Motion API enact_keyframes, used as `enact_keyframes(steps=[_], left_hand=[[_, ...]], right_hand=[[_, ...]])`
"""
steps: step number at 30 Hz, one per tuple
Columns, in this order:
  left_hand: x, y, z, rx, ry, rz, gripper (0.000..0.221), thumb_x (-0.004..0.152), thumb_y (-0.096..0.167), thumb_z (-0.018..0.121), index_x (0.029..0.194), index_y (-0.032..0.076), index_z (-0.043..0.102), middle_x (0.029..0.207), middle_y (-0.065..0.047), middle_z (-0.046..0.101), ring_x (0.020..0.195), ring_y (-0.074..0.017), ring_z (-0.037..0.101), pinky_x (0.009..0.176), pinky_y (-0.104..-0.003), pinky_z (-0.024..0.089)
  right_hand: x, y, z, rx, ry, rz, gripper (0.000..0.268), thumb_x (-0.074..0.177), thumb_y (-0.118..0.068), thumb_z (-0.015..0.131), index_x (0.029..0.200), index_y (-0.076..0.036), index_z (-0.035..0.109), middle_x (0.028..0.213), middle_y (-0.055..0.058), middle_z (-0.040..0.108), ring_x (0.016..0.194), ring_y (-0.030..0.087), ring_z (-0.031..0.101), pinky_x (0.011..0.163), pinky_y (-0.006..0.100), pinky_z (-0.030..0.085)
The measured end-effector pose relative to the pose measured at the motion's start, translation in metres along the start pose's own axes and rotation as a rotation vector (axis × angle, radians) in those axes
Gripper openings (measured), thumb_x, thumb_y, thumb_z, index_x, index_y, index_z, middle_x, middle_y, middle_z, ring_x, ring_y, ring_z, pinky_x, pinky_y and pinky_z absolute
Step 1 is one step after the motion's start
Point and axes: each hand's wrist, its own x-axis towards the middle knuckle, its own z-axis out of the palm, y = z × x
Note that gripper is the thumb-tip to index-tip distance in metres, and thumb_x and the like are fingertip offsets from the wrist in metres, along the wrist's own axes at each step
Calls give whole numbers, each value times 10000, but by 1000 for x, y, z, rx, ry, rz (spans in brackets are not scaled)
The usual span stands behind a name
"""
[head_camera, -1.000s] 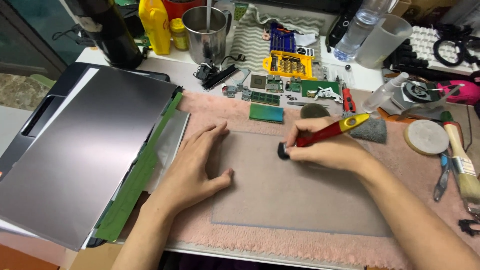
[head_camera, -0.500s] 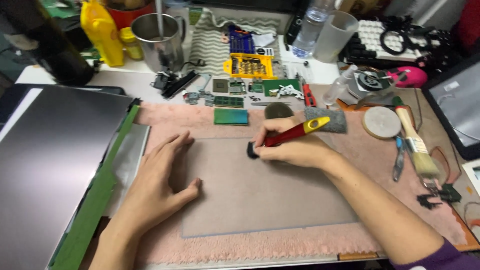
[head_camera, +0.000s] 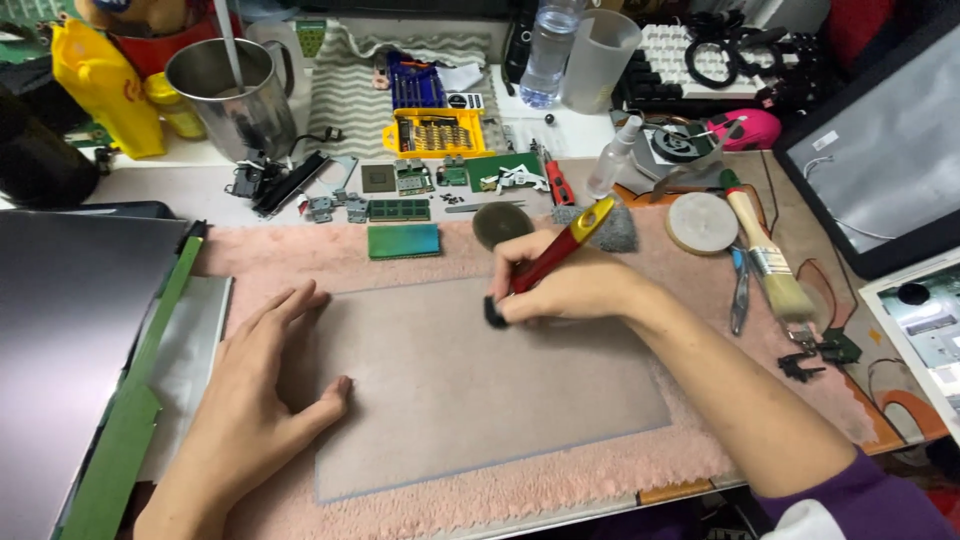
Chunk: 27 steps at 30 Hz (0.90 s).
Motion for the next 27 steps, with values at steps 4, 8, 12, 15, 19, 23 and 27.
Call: enact_keyframes(steps=[4, 8, 12, 15, 19, 23, 27], left_hand=[[0, 3, -2, 13, -23, -34, 1040, 785, 346, 899, 1703, 54, 508, 1677, -97, 656, 1632, -310, 513, 1325, -496, 356], [1, 6, -4, 1, -22, -35, 1018, 800, 331, 889, 1702, 54, 508, 1696, -99, 642, 1650, -315, 491, 1326, -497, 351], [0, 10, -6, -9, -25, -42, 1028, 824, 351, 877, 1726, 70, 473, 1701, -102, 635, 1634, -310, 500, 1318, -496, 343], [0, 12, -7, -21, -42, -65, 984, 835, 361, 871, 1707, 90, 502, 1712, -95, 626, 1635, -298, 489, 1313, -492, 350], [-1, 12, -8, -27, -39, -67, 1020, 844, 360, 872, 1735, 86, 458, 1700, -80, 640, 1633, -295, 491, 1322, -488, 337], [-2, 6, -6, -5, -33, -41, 981, 828, 368, 879, 1697, 84, 522, 1730, -122, 601, 1628, -317, 497, 1312, -502, 345], [-1, -3, -2, 32, -30, -16, 998, 787, 404, 907, 1669, 82, 568, 1768, -156, 566, 1636, -345, 502, 1307, -517, 359]], right_hand=[[5, 11, 10, -45, 163, -147, 72, 799, -131, 860, 854, -166, 830, 771, -33, 836, 695, 78, 713, 658, 262, 543], [4, 19, 10, 68, 14, -224, 68, 851, -91, 844, 901, -125, 812, 937, 7, 864, 983, 122, 818, 800, 259, 612], [-9, 1, -5, -74, 85, 8, 87, 802, -166, 873, 887, -158, 854, 919, -42, 897, 832, 78, 744, 740, 258, 576], [2, 22, 12, -19, 213, -235, 61, 835, -140, 869, 889, -154, 844, 892, -33, 856, 802, 71, 719, 731, 249, 530], [0, 26, 11, 124, 75, -277, 105, 811, -88, 830, 894, -141, 794, 1077, 42, 917, 1097, 137, 859, 925, 275, 609], [-2, 27, -2, -49, 106, -119, 86, 790, -114, 850, 848, -155, 801, 889, -39, 884, 996, 80, 832, 797, 240, 589], [1, 33, 6, -6, 137, -317, 103, 816, -89, 836, 893, -156, 821, 888, -54, 850, 835, 33, 726, 748, 213, 558]])
